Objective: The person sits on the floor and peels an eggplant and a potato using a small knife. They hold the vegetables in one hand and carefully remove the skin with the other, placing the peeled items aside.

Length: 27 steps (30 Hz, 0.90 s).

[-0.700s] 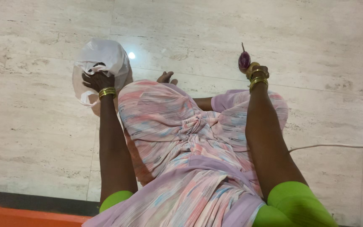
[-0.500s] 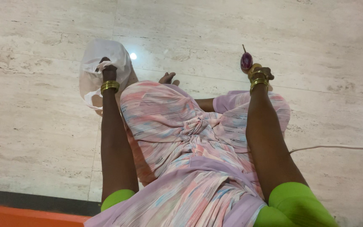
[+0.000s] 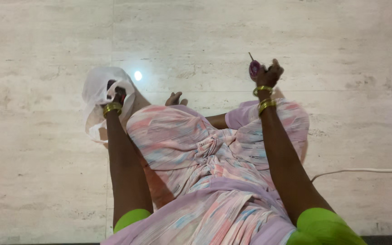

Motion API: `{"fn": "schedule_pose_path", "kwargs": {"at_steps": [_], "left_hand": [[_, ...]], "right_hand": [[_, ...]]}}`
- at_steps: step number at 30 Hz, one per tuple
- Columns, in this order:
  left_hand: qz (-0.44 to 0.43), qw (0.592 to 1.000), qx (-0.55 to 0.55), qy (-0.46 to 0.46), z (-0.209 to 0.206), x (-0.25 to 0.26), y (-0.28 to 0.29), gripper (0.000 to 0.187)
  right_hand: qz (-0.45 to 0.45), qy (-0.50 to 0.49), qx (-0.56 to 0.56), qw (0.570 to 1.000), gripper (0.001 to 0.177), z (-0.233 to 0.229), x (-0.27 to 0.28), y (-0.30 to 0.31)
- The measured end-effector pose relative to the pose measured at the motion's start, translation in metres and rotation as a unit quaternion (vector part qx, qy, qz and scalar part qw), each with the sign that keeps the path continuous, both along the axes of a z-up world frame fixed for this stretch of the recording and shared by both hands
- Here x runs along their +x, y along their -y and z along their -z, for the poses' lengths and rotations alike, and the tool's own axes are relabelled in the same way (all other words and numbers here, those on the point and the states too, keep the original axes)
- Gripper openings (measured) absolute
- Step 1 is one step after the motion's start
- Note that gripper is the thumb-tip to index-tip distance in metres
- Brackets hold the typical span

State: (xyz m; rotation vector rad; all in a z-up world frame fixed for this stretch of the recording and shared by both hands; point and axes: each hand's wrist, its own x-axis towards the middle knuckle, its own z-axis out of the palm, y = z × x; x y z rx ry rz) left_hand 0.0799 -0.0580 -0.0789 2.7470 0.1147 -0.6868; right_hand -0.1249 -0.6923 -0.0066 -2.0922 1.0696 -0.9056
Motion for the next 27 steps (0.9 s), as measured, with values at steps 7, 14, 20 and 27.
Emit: {"fn": "schedule_pose_path", "kwargs": {"at_steps": [7,14,20,27], "left_hand": [[-0.048,0.998,0.015,-0.035,0.024,0.009,-0.002,0.082],[-0.098,0.995,-0.003,0.004,0.022,0.003,-0.006,0.074],[-0.164,0.977,-0.079,0.109,-0.019,-0.031,0.017,0.069],[-0.197,0.923,-0.232,0.236,-0.063,-0.061,0.016,0.066]], "right_hand": [[-0.312,-0.033,-0.062,0.948,0.041,0.005,-0.061,-0.13],[-0.371,-0.056,-0.058,0.925,0.033,-0.012,-0.056,-0.152],[-0.354,-0.08,-0.026,0.931,0.034,0.004,-0.054,-0.148],[-0.364,-0.071,-0.028,0.928,0.032,0.001,-0.055,-0.147]]}}
